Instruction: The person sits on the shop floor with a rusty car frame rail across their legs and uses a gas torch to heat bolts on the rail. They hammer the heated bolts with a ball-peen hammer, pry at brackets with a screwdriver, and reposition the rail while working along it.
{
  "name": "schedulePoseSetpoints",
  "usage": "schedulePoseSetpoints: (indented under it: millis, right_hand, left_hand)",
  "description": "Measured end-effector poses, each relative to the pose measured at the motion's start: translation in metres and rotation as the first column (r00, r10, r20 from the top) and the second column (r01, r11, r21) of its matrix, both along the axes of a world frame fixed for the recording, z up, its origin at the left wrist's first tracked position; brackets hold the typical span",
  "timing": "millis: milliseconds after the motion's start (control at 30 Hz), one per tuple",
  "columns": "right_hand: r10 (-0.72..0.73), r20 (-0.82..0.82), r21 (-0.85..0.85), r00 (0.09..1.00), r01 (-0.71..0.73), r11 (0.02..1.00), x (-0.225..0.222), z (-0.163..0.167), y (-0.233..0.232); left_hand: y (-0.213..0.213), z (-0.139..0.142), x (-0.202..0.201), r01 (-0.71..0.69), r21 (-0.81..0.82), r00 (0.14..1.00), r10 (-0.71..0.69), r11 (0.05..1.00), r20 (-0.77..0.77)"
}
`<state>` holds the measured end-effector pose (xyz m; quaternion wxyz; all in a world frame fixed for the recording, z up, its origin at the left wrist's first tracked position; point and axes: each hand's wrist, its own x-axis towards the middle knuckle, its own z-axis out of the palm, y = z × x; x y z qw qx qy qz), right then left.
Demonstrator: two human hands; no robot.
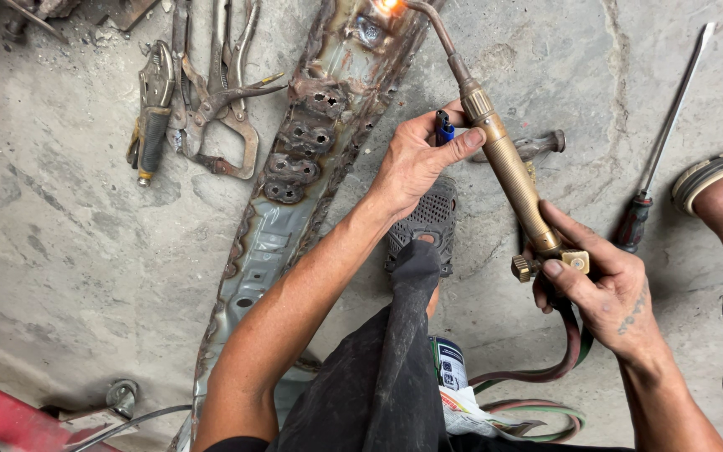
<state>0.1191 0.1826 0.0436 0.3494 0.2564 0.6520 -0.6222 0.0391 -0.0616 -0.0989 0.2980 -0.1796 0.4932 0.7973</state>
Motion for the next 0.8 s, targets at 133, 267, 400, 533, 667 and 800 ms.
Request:
schedulePoseSetpoints:
  millis: [133, 267, 400, 533, 667, 800]
  right_hand:
    - [0.008, -0.004, -0.005, 1.000, -0.008, 1.000, -0.001, 0.000, 0.000]
    - [0.010, -0.004, -0.016, 1.000, -0.010, 1.000, 0.000, -0.002, 0.002]
    - [-0.002, -0.003, -0.046, 1.000, 0.002, 0.999, 0.003, -0.004, 0.006]
    - [-0.053, -0.008, -0.129, 0.999, 0.051, 0.990, 0.006, -0.008, 0.011]
    - [-0.055, -0.030, -0.138, 0.998, 0.050, 0.989, 0.009, -0.011, 0.011]
    - [-0.046, -0.031, -0.133, 0.998, 0.042, 0.990, 0.010, -0.014, 0.009]
  left_hand:
    - [0.000, -0.001, 0.000, -0.018, 0.024, 1.000, 0.019, 1.000, -0.006]
    - [-0.001, -0.002, 0.001, -0.012, 0.014, 1.000, 0.012, 1.000, -0.009]
    - [-0.003, -0.002, 0.002, 0.004, 0.008, 1.000, -0.004, 1.000, 0.000]
    - [-0.003, 0.000, 0.003, -0.001, 0.072, 0.999, 0.004, 0.997, -0.048]
    - [-0.002, 0.001, 0.002, 0.006, 0.027, 1.000, -0.005, 1.000, -0.023]
    - [-0.003, 0.003, 0.002, 0.000, 0.003, 1.000, 0.000, 1.000, -0.001]
